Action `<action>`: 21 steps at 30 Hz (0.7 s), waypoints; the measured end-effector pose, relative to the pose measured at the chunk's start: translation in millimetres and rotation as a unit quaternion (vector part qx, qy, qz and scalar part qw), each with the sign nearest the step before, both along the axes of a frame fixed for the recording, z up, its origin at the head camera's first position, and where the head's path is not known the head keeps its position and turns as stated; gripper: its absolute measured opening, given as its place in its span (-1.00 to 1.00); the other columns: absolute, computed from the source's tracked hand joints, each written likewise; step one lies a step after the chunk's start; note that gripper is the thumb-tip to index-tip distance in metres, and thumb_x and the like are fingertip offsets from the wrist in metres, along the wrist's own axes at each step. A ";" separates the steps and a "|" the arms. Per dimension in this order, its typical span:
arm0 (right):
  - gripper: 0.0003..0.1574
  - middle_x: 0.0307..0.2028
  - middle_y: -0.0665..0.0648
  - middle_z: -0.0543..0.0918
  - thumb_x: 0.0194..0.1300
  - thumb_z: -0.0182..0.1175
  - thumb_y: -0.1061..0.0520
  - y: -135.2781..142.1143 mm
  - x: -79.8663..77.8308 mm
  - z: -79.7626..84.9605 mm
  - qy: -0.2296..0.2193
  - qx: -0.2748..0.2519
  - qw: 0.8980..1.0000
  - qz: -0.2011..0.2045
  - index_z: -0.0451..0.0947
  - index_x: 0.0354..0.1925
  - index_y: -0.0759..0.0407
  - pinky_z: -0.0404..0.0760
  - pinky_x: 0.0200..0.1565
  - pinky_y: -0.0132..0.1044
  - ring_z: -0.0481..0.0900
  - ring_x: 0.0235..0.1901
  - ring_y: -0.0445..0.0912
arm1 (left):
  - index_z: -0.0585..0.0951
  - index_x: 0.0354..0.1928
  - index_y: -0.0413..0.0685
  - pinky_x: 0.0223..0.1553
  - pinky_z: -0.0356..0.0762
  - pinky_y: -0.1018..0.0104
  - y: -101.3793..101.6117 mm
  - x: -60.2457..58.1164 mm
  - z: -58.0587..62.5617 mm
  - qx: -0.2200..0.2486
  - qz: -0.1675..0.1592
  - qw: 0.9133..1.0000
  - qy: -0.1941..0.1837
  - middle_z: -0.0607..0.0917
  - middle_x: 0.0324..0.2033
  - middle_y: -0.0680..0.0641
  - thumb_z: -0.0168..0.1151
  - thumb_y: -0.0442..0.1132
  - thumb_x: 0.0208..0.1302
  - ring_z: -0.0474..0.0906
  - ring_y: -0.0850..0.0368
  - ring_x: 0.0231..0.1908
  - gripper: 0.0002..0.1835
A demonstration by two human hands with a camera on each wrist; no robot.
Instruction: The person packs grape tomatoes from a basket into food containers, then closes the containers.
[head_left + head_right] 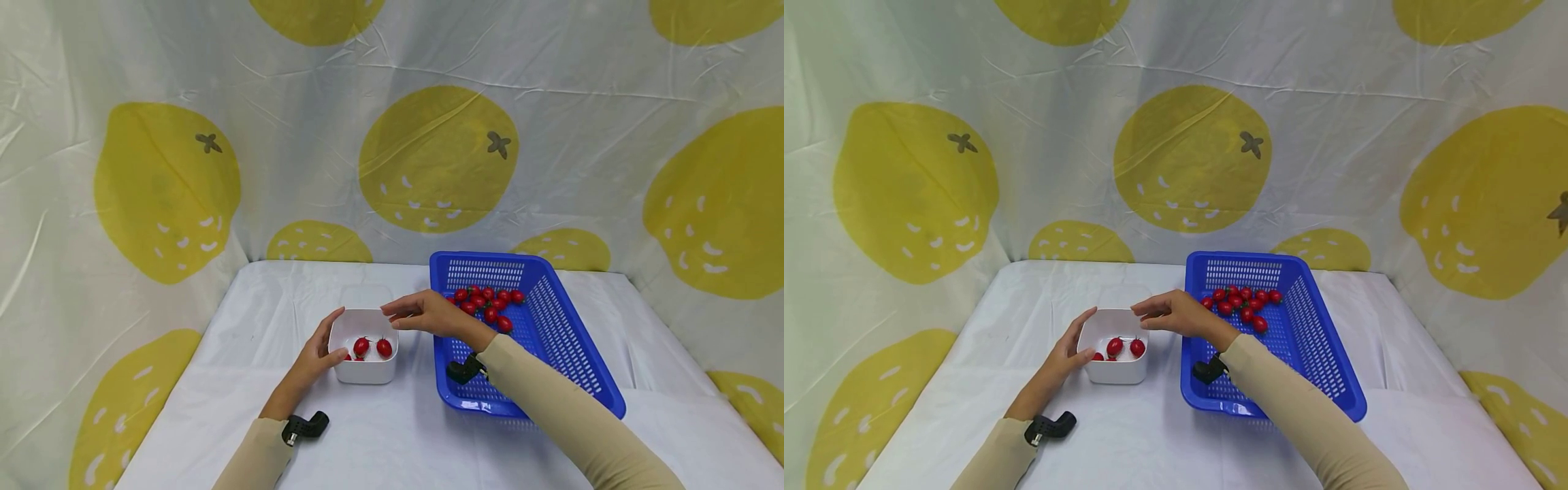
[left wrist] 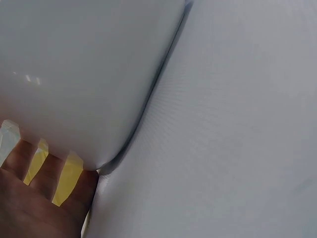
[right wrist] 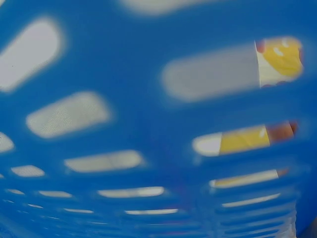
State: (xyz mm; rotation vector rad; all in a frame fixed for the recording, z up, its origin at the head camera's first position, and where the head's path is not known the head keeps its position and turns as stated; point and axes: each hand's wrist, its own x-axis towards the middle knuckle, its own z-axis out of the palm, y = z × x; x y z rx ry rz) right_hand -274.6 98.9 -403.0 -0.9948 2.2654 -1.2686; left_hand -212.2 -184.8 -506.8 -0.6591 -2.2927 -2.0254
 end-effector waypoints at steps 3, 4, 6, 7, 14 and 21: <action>-0.48 0.05 0.27 0.63 0.30 0.26 0.10 -0.2 0.4 -0.4 -0.002 -0.005 1.000 0.001 0.52 0.19 0.23 0.58 0.06 -0.15 0.65 -0.01 -0.09 | 0.09 0.48 0.26 0.40 -0.25 -0.13 0.0 0.0 -0.2 -0.002 0.000 1.000 0.001 0.01 0.49 0.04 0.18 -0.24 0.26 -0.33 0.00 0.48 -0.21; -0.48 0.05 0.28 0.63 0.30 0.26 0.10 -0.2 0.6 -0.4 -0.004 -0.008 1.000 0.001 0.52 0.19 0.23 0.58 0.05 -0.16 0.65 -0.02 -0.09 | 0.09 0.48 0.25 0.39 -0.25 -0.13 0.0 0.1 -0.2 -0.004 0.001 1.000 0.002 0.01 0.49 0.04 0.18 -0.24 0.25 -0.33 -0.01 0.49 -0.20; -0.50 0.03 0.29 0.64 0.29 0.27 0.11 -0.3 1.2 -0.3 -0.006 -0.014 1.000 0.002 0.54 0.18 0.22 0.58 0.05 -0.18 0.65 -0.02 -0.10 | 0.09 0.49 0.23 0.40 -0.24 -0.12 0.2 0.3 0.0 -0.001 -0.002 1.000 0.002 0.00 0.49 0.02 0.19 -0.25 0.25 -0.32 -0.01 0.49 -0.20; -0.51 0.02 0.30 0.64 0.29 0.27 0.12 -0.3 1.4 -0.2 -0.007 -0.018 1.000 0.003 0.55 0.16 0.21 0.58 0.05 -0.19 0.66 -0.03 -0.10 | 0.09 0.49 0.22 0.39 -0.23 -0.12 0.4 0.5 0.3 -0.001 -0.002 1.000 0.002 0.00 0.49 0.01 0.19 -0.24 0.25 -0.32 -0.01 0.49 -0.20; -0.60 -0.03 0.26 0.67 0.27 0.29 0.14 -1.0 2.2 -0.1 0.006 -0.025 1.000 0.007 0.62 0.08 0.14 0.58 0.04 -0.25 0.66 -0.06 -0.13 | 0.08 0.49 0.18 0.40 -0.21 -0.07 0.4 0.8 -0.1 0.011 -0.014 1.000 0.005 0.01 0.49 0.00 0.20 -0.26 0.25 -0.28 0.02 0.48 -0.19; -0.61 -0.03 0.32 0.66 0.28 0.28 0.14 -1.6 1.1 0.3 0.017 -0.033 0.999 0.016 0.61 0.07 0.21 0.60 0.02 -0.24 0.65 -0.05 -0.07 | 0.08 0.49 0.22 0.41 -0.22 0.00 0.2 1.2 0.1 0.012 -0.014 1.000 0.007 0.00 0.49 0.04 0.21 -0.23 0.25 -0.29 0.07 0.48 -0.19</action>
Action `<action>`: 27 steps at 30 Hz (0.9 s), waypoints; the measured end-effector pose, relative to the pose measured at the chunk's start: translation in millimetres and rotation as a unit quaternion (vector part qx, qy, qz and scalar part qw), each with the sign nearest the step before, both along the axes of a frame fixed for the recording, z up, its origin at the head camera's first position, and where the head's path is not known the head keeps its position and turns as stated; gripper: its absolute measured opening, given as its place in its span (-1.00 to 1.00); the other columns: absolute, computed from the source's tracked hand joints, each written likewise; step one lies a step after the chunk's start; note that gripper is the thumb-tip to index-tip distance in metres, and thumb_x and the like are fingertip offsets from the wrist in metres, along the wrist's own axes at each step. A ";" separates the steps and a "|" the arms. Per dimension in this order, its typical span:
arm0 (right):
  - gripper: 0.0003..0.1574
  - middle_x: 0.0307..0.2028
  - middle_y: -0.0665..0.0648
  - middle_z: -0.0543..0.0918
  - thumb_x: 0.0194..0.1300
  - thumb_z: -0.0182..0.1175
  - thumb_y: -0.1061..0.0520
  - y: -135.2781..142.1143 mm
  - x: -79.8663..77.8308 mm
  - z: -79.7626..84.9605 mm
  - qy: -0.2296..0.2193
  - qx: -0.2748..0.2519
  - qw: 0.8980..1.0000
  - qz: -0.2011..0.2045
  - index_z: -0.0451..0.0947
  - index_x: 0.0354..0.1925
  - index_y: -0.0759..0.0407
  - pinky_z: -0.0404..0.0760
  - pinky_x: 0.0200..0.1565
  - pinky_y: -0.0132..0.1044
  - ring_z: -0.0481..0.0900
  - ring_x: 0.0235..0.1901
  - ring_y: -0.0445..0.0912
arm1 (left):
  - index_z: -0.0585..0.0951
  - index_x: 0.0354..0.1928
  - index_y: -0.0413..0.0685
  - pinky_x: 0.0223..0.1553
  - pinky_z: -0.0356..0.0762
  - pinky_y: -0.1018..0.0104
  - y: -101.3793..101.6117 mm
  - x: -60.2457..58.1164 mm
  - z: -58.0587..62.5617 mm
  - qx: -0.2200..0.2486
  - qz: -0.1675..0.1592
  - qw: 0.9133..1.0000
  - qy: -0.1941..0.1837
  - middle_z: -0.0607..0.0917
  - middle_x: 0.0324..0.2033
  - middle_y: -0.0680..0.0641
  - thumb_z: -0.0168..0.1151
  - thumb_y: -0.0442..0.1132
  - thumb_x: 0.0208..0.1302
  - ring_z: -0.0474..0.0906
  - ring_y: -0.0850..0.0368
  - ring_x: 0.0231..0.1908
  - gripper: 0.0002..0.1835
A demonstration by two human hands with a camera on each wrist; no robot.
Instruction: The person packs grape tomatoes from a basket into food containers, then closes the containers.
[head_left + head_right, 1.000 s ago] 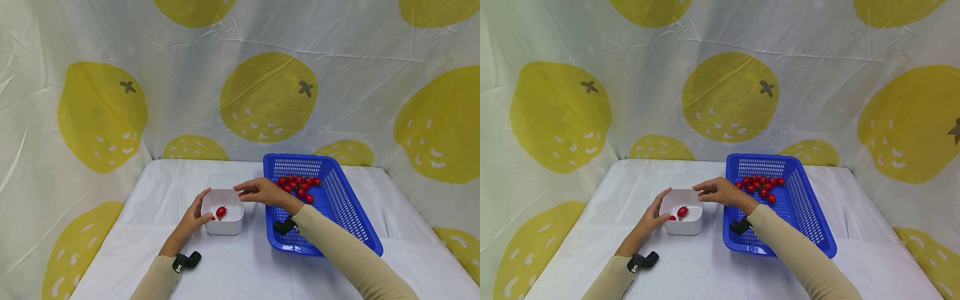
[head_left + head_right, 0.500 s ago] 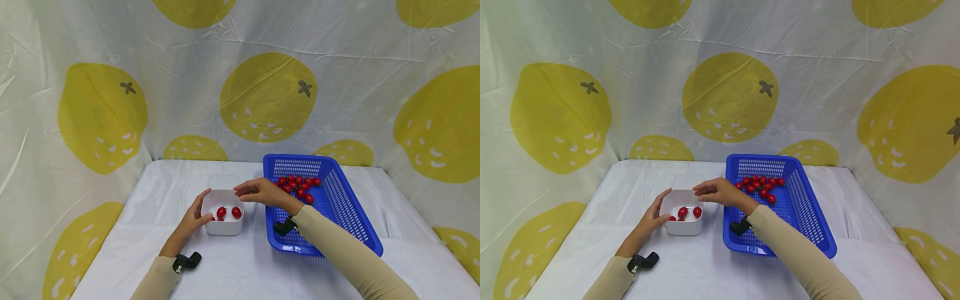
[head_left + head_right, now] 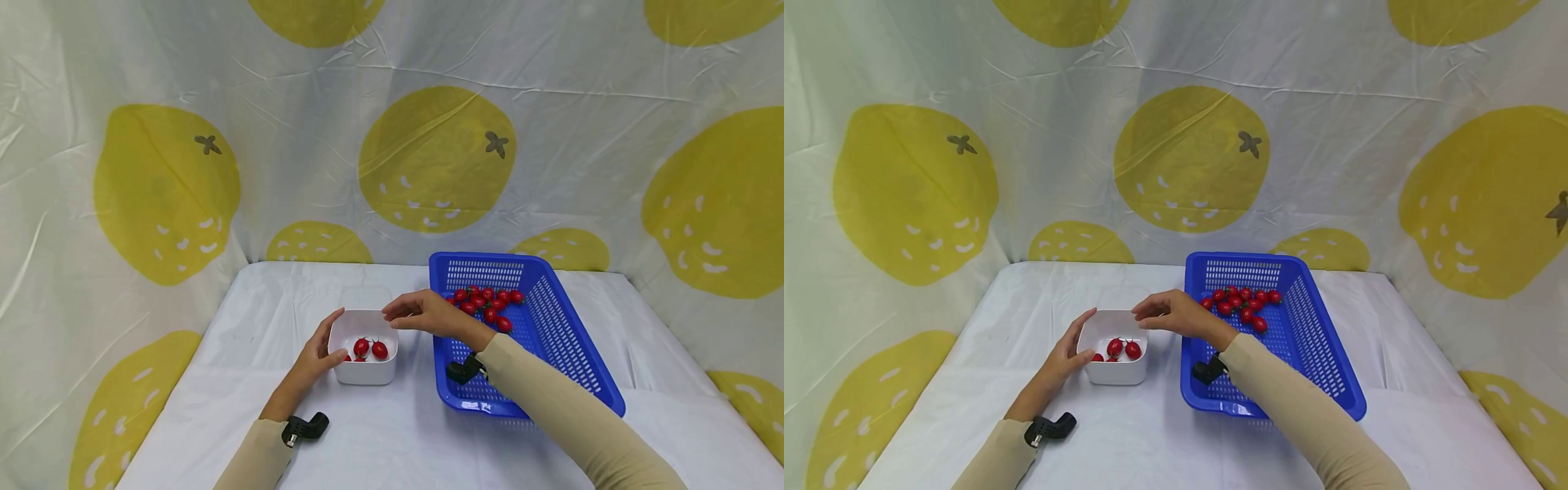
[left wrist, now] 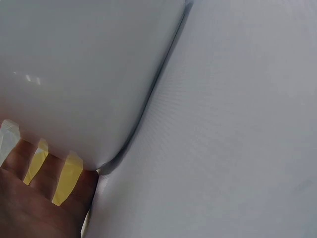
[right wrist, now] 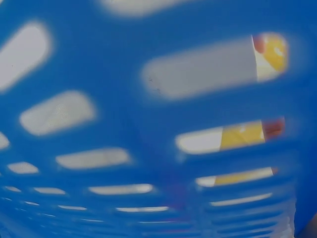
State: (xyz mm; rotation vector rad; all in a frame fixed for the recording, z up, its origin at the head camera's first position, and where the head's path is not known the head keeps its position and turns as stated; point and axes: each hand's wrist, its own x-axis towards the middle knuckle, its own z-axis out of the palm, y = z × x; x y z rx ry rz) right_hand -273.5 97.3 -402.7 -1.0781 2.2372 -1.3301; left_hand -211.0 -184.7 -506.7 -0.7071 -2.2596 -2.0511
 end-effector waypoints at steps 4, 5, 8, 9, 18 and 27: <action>-0.61 -0.03 0.32 0.66 0.28 0.27 0.14 -0.3 -0.7 1.7 0.007 0.002 1.000 -0.001 0.61 0.06 0.21 0.60 0.01 -0.24 0.65 -0.05 -0.06 | 0.09 0.49 0.23 0.41 -0.22 0.00 -0.5 -0.1 0.6 -0.003 0.002 1.000 0.001 0.01 0.49 0.04 0.21 -0.25 0.25 -0.28 0.07 0.48 -0.19; -0.62 -0.03 0.31 0.66 0.28 0.27 0.14 -0.2 -0.7 2.2 0.009 0.002 1.000 -0.002 0.61 0.06 0.20 0.60 0.02 -0.23 0.65 -0.05 -0.06 | 0.09 0.49 0.23 0.41 -0.22 0.00 -0.7 -0.1 0.6 -0.003 0.003 1.000 0.000 0.01 0.49 0.04 0.21 -0.25 0.25 -0.29 0.07 0.48 -0.19; -0.62 -0.02 0.25 0.67 0.29 0.27 0.12 0.1 -0.6 4.5 0.009 0.007 1.000 -0.008 0.62 0.07 0.17 0.59 0.03 -0.21 0.65 -0.04 -0.08 | 0.09 0.49 0.17 0.41 -0.26 0.00 -1.3 -0.3 0.7 -0.003 0.001 1.000 -0.001 0.00 0.49 0.04 0.21 -0.26 0.25 -0.31 0.07 0.48 -0.19; -0.62 -0.02 0.23 0.67 0.29 0.27 0.11 0.5 -0.5 5.5 0.009 0.008 1.000 -0.010 0.62 0.07 0.16 0.59 0.04 -0.20 0.64 -0.03 -0.08 | 0.08 0.49 0.15 0.41 -0.27 -0.01 -1.6 -0.5 0.4 -0.002 0.000 1.000 -0.001 0.00 0.49 0.03 0.21 -0.26 0.25 -0.32 0.06 0.48 -0.19; -0.58 -0.04 0.19 0.68 0.28 0.27 0.08 14.0 -2.1 13.1 0.035 -0.002 0.999 -0.025 0.60 0.06 0.24 0.60 0.02 -0.16 0.65 -0.05 -0.06 | 0.04 0.50 0.06 0.40 -0.24 -0.10 -2.0 0.0 1.5 -0.012 0.008 1.000 -0.013 -0.02 0.49 0.07 0.18 -0.24 0.26 -0.33 0.02 0.48 -0.18; -0.61 -0.05 0.10 0.69 0.28 0.28 0.07 29.4 -1.1 15.0 0.012 0.010 0.999 -0.048 0.62 0.05 0.15 0.61 0.00 -0.21 0.65 -0.04 -0.05 | 0.08 0.49 0.23 0.39 -0.23 -0.03 -2.1 0.4 0.8 -0.007 0.000 1.000 -0.010 -0.03 0.49 0.03 0.19 -0.25 0.26 -0.32 0.03 0.48 -0.20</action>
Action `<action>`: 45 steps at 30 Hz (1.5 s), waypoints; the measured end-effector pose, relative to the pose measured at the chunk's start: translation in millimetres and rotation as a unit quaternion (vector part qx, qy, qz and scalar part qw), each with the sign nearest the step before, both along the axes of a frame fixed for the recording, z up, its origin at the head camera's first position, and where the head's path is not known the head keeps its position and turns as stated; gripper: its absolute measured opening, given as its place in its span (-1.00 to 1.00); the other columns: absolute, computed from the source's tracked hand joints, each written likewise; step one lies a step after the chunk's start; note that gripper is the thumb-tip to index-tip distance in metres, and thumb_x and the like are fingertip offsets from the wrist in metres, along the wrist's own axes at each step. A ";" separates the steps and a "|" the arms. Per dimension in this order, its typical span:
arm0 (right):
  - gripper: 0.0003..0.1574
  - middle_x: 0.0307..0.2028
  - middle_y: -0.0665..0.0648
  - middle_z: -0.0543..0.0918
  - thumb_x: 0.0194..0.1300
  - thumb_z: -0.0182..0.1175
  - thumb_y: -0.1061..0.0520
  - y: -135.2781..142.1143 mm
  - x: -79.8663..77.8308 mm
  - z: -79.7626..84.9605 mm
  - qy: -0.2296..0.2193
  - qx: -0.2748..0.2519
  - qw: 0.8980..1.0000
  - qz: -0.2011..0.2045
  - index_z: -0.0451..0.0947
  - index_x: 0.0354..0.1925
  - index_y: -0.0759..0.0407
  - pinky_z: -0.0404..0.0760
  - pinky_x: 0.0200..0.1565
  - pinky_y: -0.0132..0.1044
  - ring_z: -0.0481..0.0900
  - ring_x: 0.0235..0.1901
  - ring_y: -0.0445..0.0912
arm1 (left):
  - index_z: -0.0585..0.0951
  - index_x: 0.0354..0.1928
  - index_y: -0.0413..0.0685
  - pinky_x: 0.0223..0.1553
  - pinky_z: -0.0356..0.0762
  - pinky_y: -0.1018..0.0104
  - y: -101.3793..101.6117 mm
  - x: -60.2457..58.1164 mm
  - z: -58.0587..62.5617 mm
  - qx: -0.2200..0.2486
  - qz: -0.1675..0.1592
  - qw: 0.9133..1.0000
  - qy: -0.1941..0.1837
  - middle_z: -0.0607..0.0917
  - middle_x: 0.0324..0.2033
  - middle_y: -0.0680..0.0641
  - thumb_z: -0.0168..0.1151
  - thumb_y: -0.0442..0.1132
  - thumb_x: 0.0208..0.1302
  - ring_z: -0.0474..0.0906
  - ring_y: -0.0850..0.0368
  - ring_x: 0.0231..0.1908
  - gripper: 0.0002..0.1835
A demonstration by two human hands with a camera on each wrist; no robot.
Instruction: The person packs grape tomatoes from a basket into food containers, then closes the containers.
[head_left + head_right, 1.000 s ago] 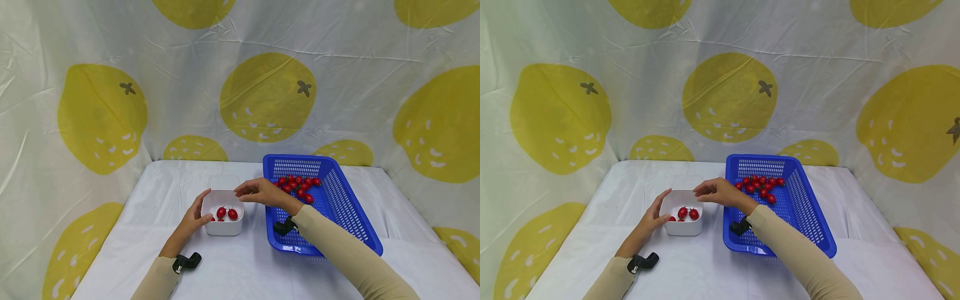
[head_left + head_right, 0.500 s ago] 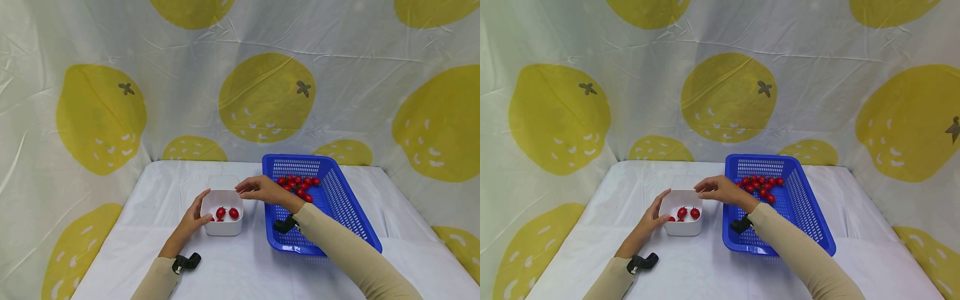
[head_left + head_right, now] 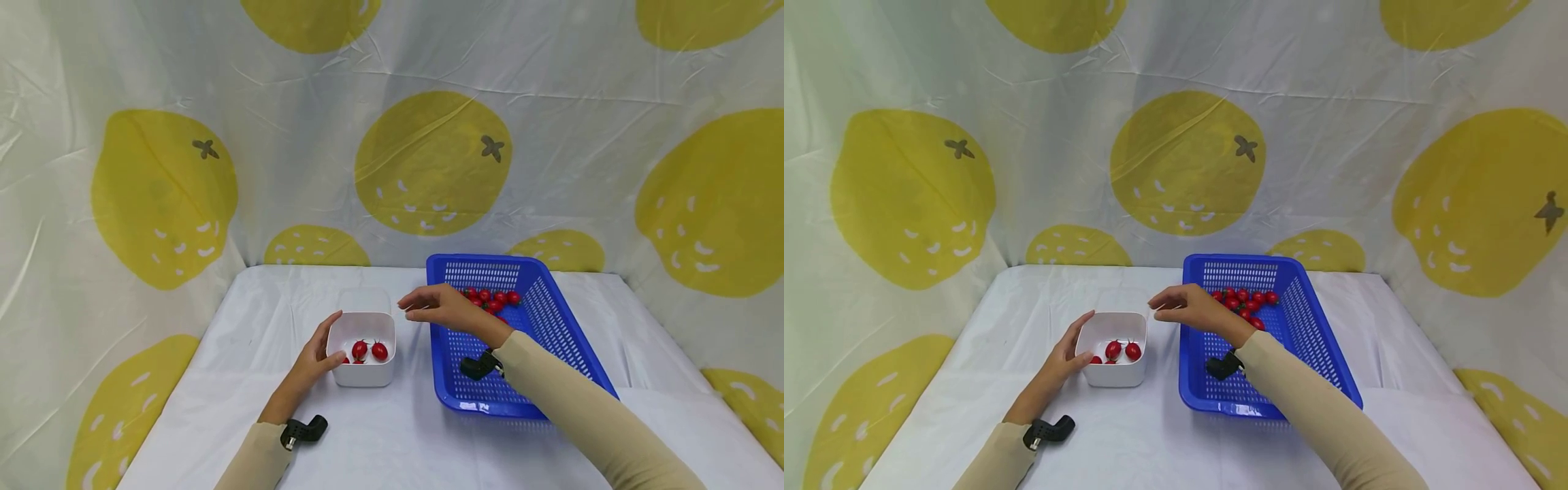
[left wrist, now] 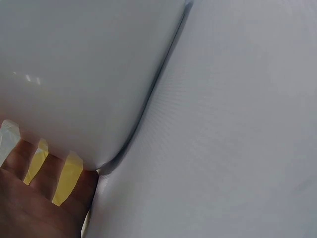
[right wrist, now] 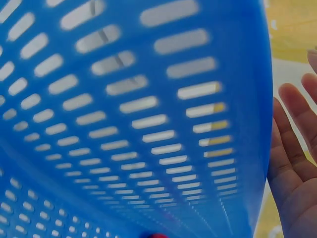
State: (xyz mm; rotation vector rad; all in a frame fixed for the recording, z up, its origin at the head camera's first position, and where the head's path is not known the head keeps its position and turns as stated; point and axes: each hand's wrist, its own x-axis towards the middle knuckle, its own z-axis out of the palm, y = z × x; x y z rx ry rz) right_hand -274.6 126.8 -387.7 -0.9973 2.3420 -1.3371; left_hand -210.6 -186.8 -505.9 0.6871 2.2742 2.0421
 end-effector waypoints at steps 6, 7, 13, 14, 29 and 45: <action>-0.63 -0.02 0.10 0.67 0.29 0.28 0.07 10.4 -0.3 -0.9 0.003 -0.008 1.000 -0.020 0.63 0.05 0.12 0.60 0.02 -0.21 0.64 -0.02 -0.05 | 0.05 0.50 0.08 0.38 -0.13 0.04 0.6 -1.1 -1.4 0.007 -0.006 1.000 0.009 -0.01 0.49 0.00 0.19 -0.27 0.25 -0.23 0.06 0.48 -0.18; -0.63 -0.02 0.08 0.67 0.28 0.28 0.06 12.2 -0.4 -0.6 0.004 -0.004 1.000 -0.028 0.63 0.05 0.10 0.60 0.02 -0.22 0.64 -0.02 -0.07 | 0.06 0.50 0.09 0.39 -0.15 0.04 0.6 -0.8 -1.5 0.006 -0.005 1.000 0.009 -0.01 0.49 0.00 0.19 -0.27 0.25 -0.25 0.05 0.48 -0.18; -0.61 -0.01 0.09 0.67 0.28 0.28 0.06 27.1 -1.9 1.4 0.001 -0.011 0.999 -0.051 0.62 0.05 0.14 0.60 0.01 -0.25 0.63 -0.01 -0.06 | 0.08 0.49 0.21 0.39 -0.23 0.03 -0.1 1.0 -1.4 0.001 -0.001 1.000 0.005 -0.04 0.50 0.00 0.19 -0.27 0.26 -0.34 0.04 0.48 -0.20; -0.60 -0.01 0.09 0.67 0.28 0.28 0.05 29.9 -2.2 1.7 -0.002 -0.013 0.998 -0.054 0.62 0.06 0.14 0.59 0.02 -0.25 0.63 -0.01 -0.06 | 0.08 0.49 0.20 0.39 -0.22 0.03 -0.1 0.9 -0.8 0.003 -0.003 1.000 0.005 -0.04 0.50 -0.01 0.19 -0.27 0.26 -0.33 0.03 0.48 -0.19; -0.53 0.06 0.25 0.63 0.29 0.27 0.01 64.1 -11.6 -2.3 0.001 -0.012 0.994 -0.106 0.58 0.11 0.18 0.55 0.08 -0.21 0.60 0.04 -0.02 | 0.09 0.49 0.23 0.40 -0.26 0.08 0.6 1.7 2.5 0.002 0.005 1.000 -0.003 -0.02 0.49 0.05 0.18 -0.26 0.26 -0.32 0.09 0.48 -0.20; -0.48 0.06 0.22 0.63 0.29 0.27 -0.03 87.0 -18.3 -15.6 0.016 0.017 0.988 -0.155 0.56 0.13 0.20 0.52 0.11 0.00 0.59 0.03 0.04 | 0.09 0.49 0.23 0.41 -0.29 -0.01 0.1 1.5 1.5 0.001 0.005 1.000 -0.001 -0.01 0.49 0.05 0.21 -0.23 0.25 -0.34 0.04 0.48 -0.20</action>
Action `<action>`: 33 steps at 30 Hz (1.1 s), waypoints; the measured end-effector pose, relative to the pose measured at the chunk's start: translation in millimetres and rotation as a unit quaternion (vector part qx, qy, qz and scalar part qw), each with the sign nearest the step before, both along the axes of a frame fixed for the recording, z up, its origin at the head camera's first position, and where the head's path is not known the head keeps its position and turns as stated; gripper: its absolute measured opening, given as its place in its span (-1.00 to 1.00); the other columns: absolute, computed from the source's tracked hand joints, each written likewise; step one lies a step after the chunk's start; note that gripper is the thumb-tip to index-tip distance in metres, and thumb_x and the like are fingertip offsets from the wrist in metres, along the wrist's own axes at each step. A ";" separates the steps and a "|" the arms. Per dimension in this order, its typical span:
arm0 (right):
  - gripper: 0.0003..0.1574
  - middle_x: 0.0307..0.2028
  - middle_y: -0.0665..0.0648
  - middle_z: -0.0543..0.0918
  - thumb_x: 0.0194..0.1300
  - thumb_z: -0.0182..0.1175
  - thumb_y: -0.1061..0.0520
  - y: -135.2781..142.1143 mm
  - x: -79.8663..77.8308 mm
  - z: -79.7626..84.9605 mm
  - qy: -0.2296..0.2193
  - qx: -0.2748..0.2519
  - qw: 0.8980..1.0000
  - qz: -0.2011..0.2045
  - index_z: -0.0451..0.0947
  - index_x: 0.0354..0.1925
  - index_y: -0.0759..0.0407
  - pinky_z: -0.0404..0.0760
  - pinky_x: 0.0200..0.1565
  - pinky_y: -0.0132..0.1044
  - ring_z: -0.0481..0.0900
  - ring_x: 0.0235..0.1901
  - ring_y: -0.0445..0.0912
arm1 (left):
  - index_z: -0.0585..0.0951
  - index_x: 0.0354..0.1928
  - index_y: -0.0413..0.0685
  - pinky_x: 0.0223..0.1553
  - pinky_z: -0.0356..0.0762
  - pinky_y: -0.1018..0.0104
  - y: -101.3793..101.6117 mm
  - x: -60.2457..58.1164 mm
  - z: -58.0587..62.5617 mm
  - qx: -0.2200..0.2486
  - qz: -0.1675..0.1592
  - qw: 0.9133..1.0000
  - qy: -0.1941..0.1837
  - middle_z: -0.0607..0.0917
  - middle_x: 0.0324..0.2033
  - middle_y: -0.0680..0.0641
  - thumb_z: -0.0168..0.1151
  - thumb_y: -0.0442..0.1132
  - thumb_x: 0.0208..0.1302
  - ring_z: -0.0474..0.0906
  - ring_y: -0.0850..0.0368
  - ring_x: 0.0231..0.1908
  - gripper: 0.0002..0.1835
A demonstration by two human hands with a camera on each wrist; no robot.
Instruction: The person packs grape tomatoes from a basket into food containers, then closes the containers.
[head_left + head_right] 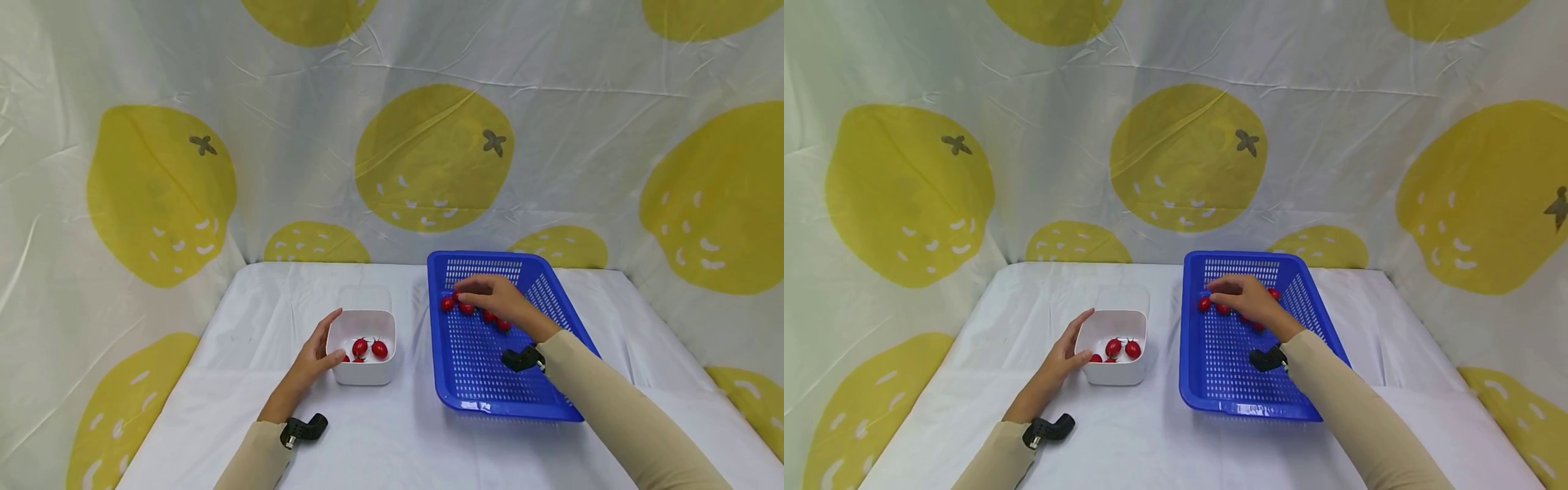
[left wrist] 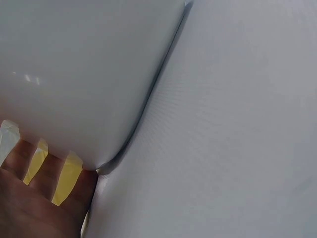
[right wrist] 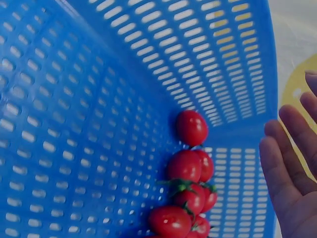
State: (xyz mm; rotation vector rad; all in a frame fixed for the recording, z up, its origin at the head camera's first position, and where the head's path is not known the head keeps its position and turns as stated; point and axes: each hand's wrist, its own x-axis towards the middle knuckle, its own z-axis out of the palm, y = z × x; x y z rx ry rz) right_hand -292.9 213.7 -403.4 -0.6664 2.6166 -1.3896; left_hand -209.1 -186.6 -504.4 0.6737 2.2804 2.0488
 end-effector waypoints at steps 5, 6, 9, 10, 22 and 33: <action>-0.49 0.05 0.21 0.64 0.29 0.26 -0.05 9.5 -0.8 -2.9 0.001 0.014 0.999 -0.040 0.57 0.12 0.18 0.51 0.12 0.03 0.59 0.03 0.06 | 0.08 0.49 0.18 0.41 -0.27 -0.04 0.0 0.3 -0.1 -0.003 0.000 1.000 0.000 -0.02 0.49 0.03 0.20 -0.22 0.26 -0.34 0.01 0.48 -0.20; -0.48 0.04 0.21 0.64 0.29 0.26 -0.06 11.5 -1.2 -3.5 0.003 0.017 0.999 -0.045 0.57 0.12 0.18 0.50 0.13 0.03 0.58 0.03 0.07 | 0.08 0.49 0.19 0.41 -0.27 -0.04 0.1 0.3 0.1 -0.004 0.001 1.000 -0.001 -0.01 0.49 0.03 0.19 -0.22 0.26 -0.33 0.01 0.48 -0.20; -0.49 0.04 0.23 0.64 0.30 0.26 -0.04 16.8 -1.9 -4.2 0.006 0.019 0.998 -0.052 0.57 0.11 0.22 0.49 0.13 0.06 0.59 0.02 0.09 | 0.09 0.49 0.24 0.41 -0.25 -0.04 0.2 -0.1 0.7 -0.006 0.003 1.000 -0.001 -0.01 0.49 0.05 0.19 -0.22 0.26 -0.33 0.02 0.48 -0.21; -0.49 0.04 0.25 0.63 0.30 0.26 -0.03 18.4 -2.2 -4.7 0.008 0.019 0.998 -0.052 0.57 0.11 0.23 0.49 0.13 0.06 0.59 0.02 0.09 | 0.09 0.49 0.25 0.41 -0.24 -0.03 0.1 -0.3 0.7 -0.006 0.003 1.000 -0.001 -0.01 0.49 0.06 0.19 -0.22 0.26 -0.33 0.02 0.48 -0.21; -0.45 0.06 0.31 0.61 0.32 0.25 0.01 36.9 -3.6 -12.0 -0.005 0.040 0.996 -0.074 0.52 0.15 0.32 0.49 0.13 0.06 0.56 0.06 0.15 | 0.09 0.48 0.26 0.41 -0.25 0.06 -1.0 -0.9 -1.3 -0.006 0.001 1.000 0.004 -0.01 0.49 0.05 0.20 -0.21 0.25 -0.33 0.03 0.48 -0.20; -0.53 0.06 0.41 0.58 0.32 0.21 0.21 51.1 -2.3 -16.9 -0.002 0.073 0.995 -0.068 0.49 0.14 0.40 0.55 0.06 0.05 0.54 0.06 0.24 | 0.07 0.50 0.11 0.39 -0.31 -0.08 -0.4 -0.7 -1.5 -0.006 -0.007 1.000 0.022 -0.02 0.50 -0.04 0.21 -0.23 0.25 -0.36 -0.05 0.48 -0.18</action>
